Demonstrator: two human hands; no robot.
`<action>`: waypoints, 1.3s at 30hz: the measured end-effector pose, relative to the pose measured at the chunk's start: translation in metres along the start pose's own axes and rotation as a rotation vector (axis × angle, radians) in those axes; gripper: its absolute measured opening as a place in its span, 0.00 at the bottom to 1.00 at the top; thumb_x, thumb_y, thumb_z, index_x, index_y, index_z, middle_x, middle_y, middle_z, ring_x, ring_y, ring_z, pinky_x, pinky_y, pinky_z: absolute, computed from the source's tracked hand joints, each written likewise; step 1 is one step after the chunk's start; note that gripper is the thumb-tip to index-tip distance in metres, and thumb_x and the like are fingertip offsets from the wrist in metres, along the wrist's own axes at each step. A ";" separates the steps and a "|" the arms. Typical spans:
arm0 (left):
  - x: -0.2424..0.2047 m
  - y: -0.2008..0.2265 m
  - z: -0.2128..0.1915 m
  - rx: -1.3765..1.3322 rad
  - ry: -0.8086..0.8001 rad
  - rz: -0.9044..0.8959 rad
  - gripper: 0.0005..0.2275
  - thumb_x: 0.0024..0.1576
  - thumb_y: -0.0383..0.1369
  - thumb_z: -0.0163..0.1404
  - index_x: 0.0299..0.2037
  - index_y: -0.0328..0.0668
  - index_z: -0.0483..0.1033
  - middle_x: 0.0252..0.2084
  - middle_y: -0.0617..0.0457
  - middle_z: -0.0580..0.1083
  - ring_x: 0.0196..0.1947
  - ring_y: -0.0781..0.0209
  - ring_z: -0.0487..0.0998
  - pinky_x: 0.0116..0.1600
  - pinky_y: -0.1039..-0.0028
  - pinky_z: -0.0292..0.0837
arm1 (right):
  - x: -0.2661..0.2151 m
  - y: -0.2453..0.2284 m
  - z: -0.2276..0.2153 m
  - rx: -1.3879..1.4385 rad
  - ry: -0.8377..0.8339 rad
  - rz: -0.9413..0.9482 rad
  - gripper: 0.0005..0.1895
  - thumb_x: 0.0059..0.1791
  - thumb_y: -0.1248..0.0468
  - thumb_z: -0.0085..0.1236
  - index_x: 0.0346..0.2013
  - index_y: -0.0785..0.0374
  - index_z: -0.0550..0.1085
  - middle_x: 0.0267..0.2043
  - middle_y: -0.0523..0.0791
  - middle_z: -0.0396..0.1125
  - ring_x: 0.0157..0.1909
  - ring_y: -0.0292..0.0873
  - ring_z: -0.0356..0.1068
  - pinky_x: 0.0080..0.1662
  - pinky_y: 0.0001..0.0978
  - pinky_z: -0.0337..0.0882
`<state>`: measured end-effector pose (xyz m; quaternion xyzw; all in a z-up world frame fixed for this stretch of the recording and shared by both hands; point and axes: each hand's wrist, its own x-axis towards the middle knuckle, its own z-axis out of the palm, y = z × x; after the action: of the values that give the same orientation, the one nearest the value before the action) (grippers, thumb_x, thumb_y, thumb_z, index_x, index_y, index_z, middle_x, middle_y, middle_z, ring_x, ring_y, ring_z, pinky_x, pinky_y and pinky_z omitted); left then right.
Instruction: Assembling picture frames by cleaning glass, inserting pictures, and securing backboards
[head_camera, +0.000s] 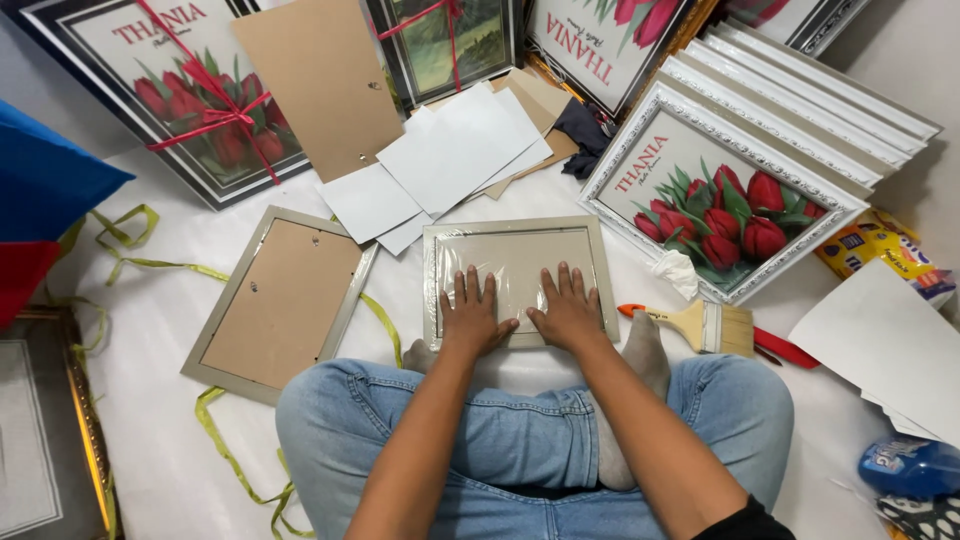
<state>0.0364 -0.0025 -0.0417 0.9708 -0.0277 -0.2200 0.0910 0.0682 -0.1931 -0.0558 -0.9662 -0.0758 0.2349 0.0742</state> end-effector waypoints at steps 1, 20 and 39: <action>-0.005 0.001 -0.003 0.000 0.008 -0.008 0.42 0.59 0.65 0.35 0.78 0.49 0.40 0.80 0.39 0.37 0.79 0.39 0.34 0.74 0.38 0.35 | -0.004 -0.002 -0.003 -0.003 0.005 -0.010 0.43 0.55 0.38 0.39 0.79 0.51 0.43 0.82 0.52 0.29 0.82 0.58 0.28 0.72 0.67 0.36; -0.036 0.015 0.007 -0.149 0.008 -0.068 0.33 0.55 0.47 0.55 0.67 0.32 0.64 0.70 0.28 0.55 0.72 0.29 0.52 0.61 0.27 0.58 | -0.009 0.011 0.037 0.133 0.273 -0.004 0.23 0.48 0.52 0.54 0.53 0.61 0.76 0.62 0.54 0.62 0.68 0.60 0.60 0.57 0.57 0.70; 0.073 -0.156 -0.151 -0.825 0.690 -0.207 0.28 0.59 0.39 0.59 0.64 0.29 0.66 0.54 0.31 0.75 0.49 0.34 0.80 0.51 0.50 0.76 | 0.012 -0.022 0.011 0.368 0.594 -0.023 0.17 0.43 0.55 0.60 0.42 0.59 0.71 0.41 0.47 0.59 0.49 0.57 0.67 0.46 0.50 0.70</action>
<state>0.1695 0.1686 0.0320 0.8680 0.1882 0.1108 0.4459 0.0716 -0.1682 -0.0669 -0.9619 -0.0182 -0.0477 0.2685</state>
